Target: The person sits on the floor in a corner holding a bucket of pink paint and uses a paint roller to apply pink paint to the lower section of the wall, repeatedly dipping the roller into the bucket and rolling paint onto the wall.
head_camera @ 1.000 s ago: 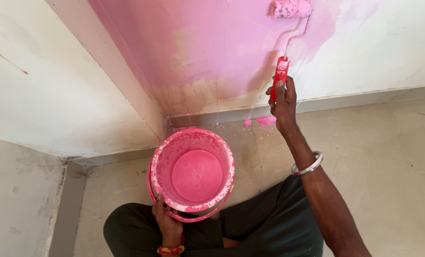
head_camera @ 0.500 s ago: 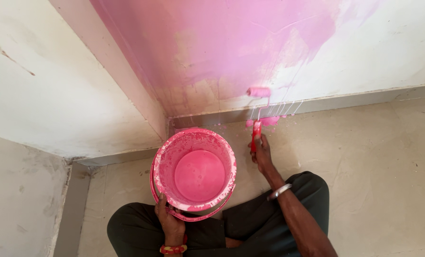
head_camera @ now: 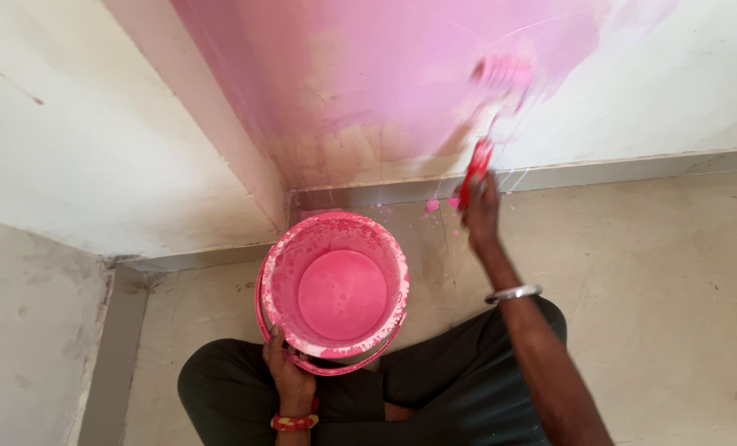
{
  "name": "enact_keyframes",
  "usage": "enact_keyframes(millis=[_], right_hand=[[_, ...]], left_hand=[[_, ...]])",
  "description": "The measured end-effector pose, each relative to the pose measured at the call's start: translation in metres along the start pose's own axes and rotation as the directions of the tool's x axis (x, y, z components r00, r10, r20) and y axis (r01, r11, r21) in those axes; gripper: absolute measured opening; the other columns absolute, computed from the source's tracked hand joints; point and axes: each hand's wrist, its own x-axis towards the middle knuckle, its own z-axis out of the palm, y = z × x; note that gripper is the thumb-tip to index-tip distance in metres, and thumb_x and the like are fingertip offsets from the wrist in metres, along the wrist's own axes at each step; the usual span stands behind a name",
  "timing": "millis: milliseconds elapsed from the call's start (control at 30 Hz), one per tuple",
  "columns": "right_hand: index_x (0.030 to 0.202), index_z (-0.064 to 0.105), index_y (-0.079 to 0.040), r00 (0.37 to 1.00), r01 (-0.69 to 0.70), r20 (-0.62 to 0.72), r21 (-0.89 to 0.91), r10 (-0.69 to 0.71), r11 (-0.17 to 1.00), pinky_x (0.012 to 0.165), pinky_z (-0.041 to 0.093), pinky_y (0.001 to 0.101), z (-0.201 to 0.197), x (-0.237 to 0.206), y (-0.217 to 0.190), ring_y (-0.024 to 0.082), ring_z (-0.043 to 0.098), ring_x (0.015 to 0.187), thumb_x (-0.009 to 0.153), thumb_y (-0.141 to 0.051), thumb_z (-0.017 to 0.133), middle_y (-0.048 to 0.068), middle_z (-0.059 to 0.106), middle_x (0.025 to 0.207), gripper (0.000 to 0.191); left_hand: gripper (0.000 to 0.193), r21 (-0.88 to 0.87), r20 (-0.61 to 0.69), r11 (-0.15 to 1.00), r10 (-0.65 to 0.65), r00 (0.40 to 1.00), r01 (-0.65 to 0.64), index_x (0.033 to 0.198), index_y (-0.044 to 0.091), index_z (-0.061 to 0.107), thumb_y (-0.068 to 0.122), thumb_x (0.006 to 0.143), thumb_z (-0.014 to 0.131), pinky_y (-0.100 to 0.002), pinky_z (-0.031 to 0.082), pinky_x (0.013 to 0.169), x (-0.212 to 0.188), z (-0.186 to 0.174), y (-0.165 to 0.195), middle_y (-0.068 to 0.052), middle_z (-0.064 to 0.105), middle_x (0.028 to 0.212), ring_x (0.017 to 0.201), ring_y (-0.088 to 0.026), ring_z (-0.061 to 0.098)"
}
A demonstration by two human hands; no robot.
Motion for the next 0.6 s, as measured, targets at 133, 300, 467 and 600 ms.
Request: enact_keyframes(millis=[133,300,467,600], right_hand=[[0.129,0.051,-0.020,0.974,-0.215,0.073,-0.002,0.215,0.977,0.035,0.031,0.0195,0.019,-0.053,0.068,0.004,0.045,0.048,0.099,-0.057,0.048,-0.001,0.061,0.079,0.048],[0.125,0.053,-0.018,0.959,-0.266,0.109,0.010,0.263,0.964,0.038,0.030,0.0200,0.029,-0.079,0.086,0.004,0.042,0.051,0.104,-0.053,0.048,-0.001,0.059,0.081,0.041],[0.122,0.052,-0.015,0.993,-0.089,0.077,-0.036,0.092,0.995,0.038,0.031,0.0199,0.042,-0.042,0.021,0.003,0.043,0.051,0.106,-0.050,0.047,-0.001,0.060,0.081,0.039],[0.125,0.052,-0.011,0.989,0.103,0.102,0.067,-0.110,0.992,0.042,0.030,0.0196,0.047,-0.006,-0.048,0.002,0.039,0.054,0.110,-0.049,0.048,-0.001,0.058,0.083,0.040]], left_hand=[[0.018,0.007,-0.019,1.000,-0.027,0.999,0.027,0.096,0.012,0.063,0.029,0.094,0.068,-0.023,0.046,0.057,0.000,0.000,0.001,0.004,0.065,0.085,0.071,-0.006,0.060],[0.019,-0.041,0.089,0.999,0.006,0.996,-0.002,0.092,0.012,0.061,0.028,0.098,0.070,-0.022,0.039,0.048,-0.001,0.001,0.002,0.005,0.059,0.076,0.060,-0.004,0.052],[0.018,-0.012,0.046,1.000,-0.016,0.999,0.017,0.088,0.014,0.060,0.028,0.097,0.068,-0.022,0.037,0.045,-0.003,0.002,0.004,0.006,0.056,0.071,0.056,-0.004,0.049],[0.020,-0.003,0.066,1.000,-0.008,0.998,0.008,0.088,0.013,0.059,0.028,0.098,0.068,-0.022,0.037,0.045,-0.005,0.005,0.006,0.005,0.056,0.070,0.055,-0.004,0.048]])
